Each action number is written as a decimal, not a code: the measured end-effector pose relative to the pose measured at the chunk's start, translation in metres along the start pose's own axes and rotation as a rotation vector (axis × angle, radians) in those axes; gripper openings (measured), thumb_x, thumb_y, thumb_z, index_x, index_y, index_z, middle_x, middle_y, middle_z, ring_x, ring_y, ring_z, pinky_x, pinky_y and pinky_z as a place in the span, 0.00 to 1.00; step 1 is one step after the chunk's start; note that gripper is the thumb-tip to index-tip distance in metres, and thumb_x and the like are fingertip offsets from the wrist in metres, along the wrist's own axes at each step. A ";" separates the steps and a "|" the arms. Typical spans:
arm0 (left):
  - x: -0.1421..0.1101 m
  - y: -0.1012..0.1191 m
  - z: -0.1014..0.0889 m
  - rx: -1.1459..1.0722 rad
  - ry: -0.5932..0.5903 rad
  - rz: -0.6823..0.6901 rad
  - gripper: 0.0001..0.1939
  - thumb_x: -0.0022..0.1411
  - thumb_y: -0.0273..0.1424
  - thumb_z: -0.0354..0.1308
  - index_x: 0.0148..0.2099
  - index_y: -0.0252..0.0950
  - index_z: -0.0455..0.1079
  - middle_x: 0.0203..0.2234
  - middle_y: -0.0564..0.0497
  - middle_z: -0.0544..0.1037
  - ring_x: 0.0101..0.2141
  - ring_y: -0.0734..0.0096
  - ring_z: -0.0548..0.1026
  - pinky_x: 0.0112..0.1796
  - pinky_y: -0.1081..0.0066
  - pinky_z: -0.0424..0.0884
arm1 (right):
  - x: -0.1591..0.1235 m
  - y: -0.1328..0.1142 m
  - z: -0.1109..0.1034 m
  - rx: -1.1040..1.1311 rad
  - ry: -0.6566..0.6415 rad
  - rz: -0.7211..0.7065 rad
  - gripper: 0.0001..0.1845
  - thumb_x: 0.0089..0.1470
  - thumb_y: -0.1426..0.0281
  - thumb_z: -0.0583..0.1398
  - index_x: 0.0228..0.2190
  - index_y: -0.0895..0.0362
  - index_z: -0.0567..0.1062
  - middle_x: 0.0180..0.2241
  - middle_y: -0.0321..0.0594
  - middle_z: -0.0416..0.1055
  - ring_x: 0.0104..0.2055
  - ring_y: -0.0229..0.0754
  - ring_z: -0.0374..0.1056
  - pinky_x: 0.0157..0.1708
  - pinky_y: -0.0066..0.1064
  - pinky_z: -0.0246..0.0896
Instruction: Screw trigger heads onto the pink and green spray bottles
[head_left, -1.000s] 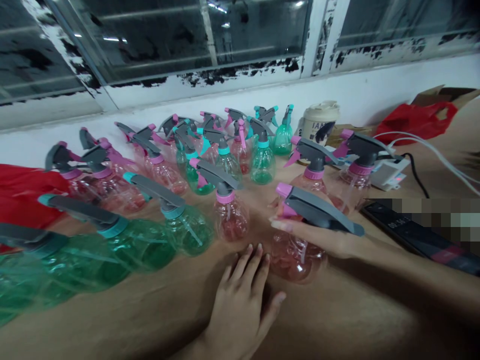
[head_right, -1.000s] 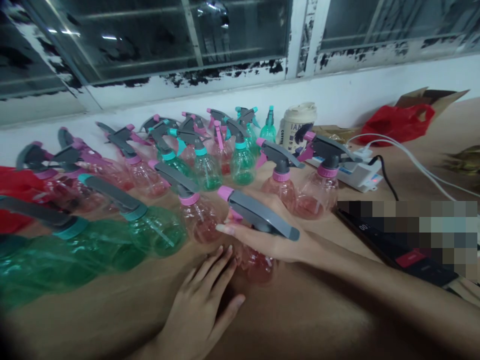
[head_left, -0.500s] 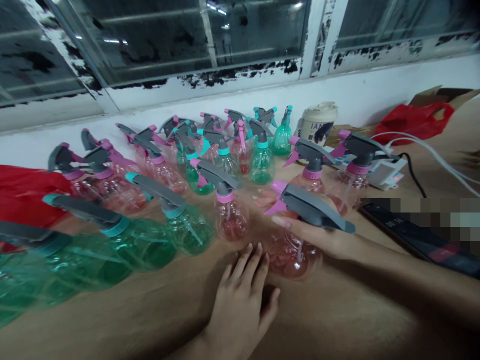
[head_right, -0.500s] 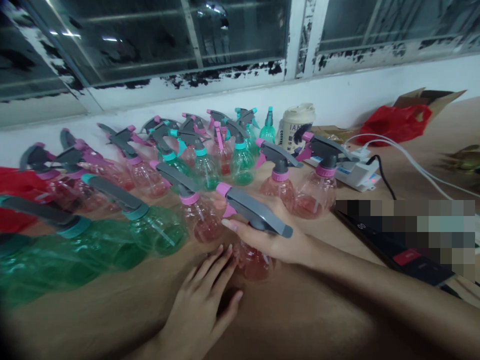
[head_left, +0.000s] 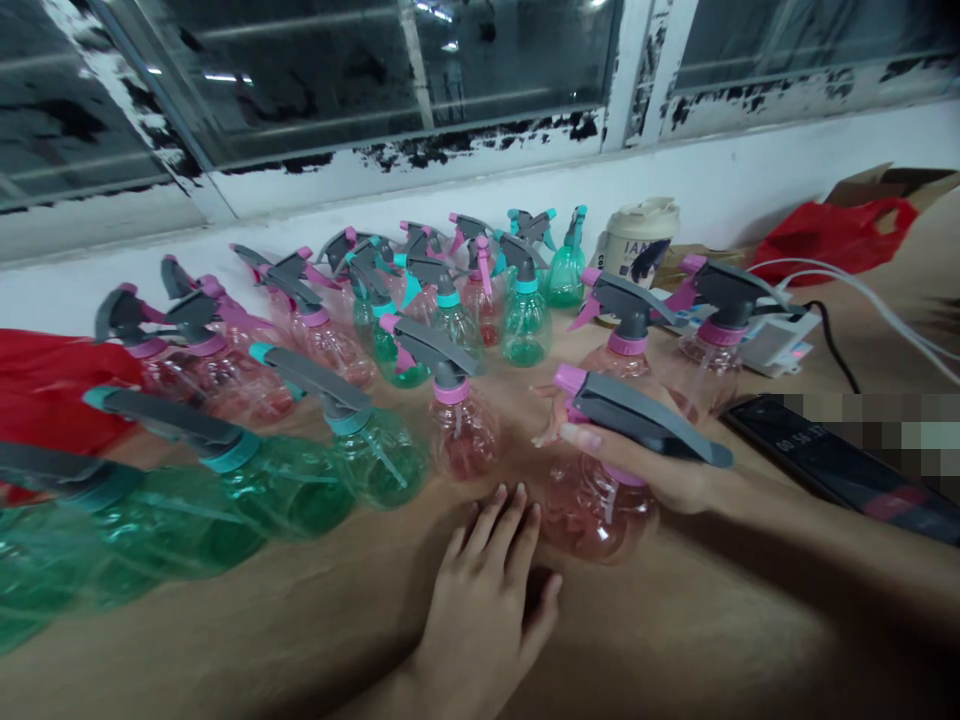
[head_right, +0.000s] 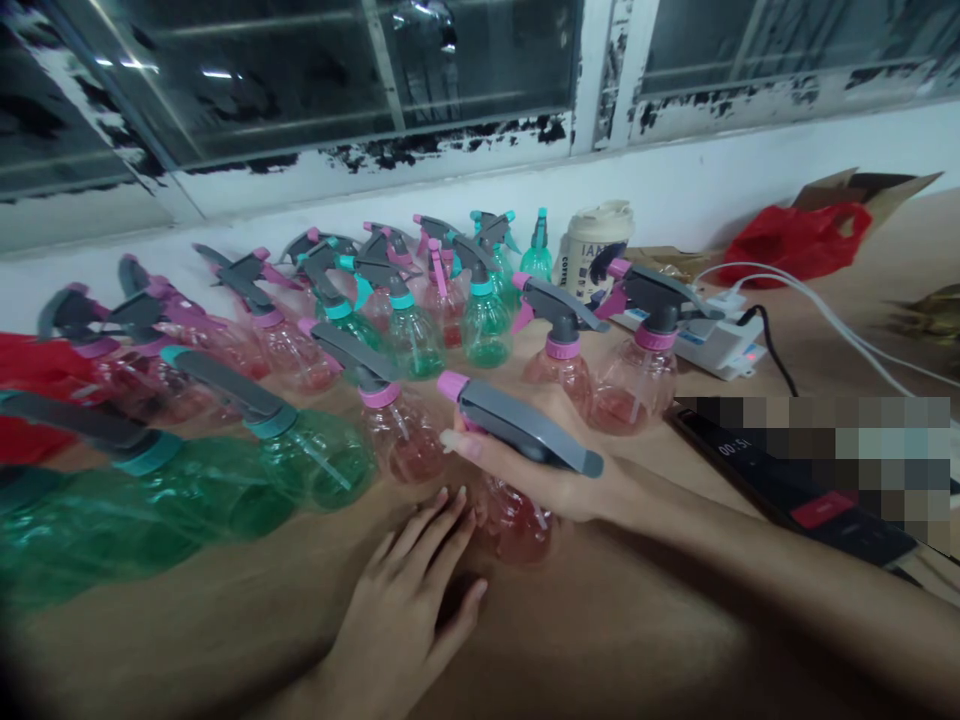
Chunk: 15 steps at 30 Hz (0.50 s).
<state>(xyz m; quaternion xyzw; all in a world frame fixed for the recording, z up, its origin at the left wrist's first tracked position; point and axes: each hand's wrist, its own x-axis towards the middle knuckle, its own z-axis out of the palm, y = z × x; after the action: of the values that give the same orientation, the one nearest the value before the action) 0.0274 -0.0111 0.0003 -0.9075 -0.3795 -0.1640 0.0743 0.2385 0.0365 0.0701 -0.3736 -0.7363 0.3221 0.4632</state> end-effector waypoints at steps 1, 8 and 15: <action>0.000 0.000 0.000 0.003 0.004 -0.002 0.23 0.65 0.39 0.49 0.58 0.34 0.63 0.57 0.46 0.65 0.54 0.58 0.64 0.47 0.59 0.67 | -0.001 0.001 0.000 -0.006 0.004 0.002 0.06 0.55 0.66 0.57 0.30 0.55 0.71 0.26 0.34 0.69 0.28 0.36 0.65 0.30 0.28 0.63; 0.001 0.001 -0.001 -0.006 0.004 -0.005 0.22 0.65 0.38 0.49 0.57 0.33 0.63 0.56 0.45 0.65 0.54 0.57 0.65 0.46 0.58 0.67 | -0.005 0.001 0.002 -0.067 0.086 0.062 0.09 0.54 0.63 0.58 0.27 0.55 0.71 0.23 0.33 0.67 0.25 0.35 0.64 0.27 0.27 0.63; 0.001 0.001 -0.002 0.001 -0.001 -0.011 0.22 0.65 0.38 0.49 0.57 0.33 0.63 0.57 0.46 0.65 0.54 0.57 0.65 0.46 0.58 0.67 | -0.002 0.002 0.000 0.087 -0.016 0.093 0.08 0.54 0.63 0.59 0.31 0.55 0.73 0.29 0.37 0.72 0.34 0.39 0.70 0.36 0.32 0.66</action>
<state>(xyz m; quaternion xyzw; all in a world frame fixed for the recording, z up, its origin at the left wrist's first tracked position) 0.0288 -0.0116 0.0026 -0.9054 -0.3847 -0.1638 0.0734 0.2392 0.0355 0.0675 -0.3843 -0.7073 0.3777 0.4576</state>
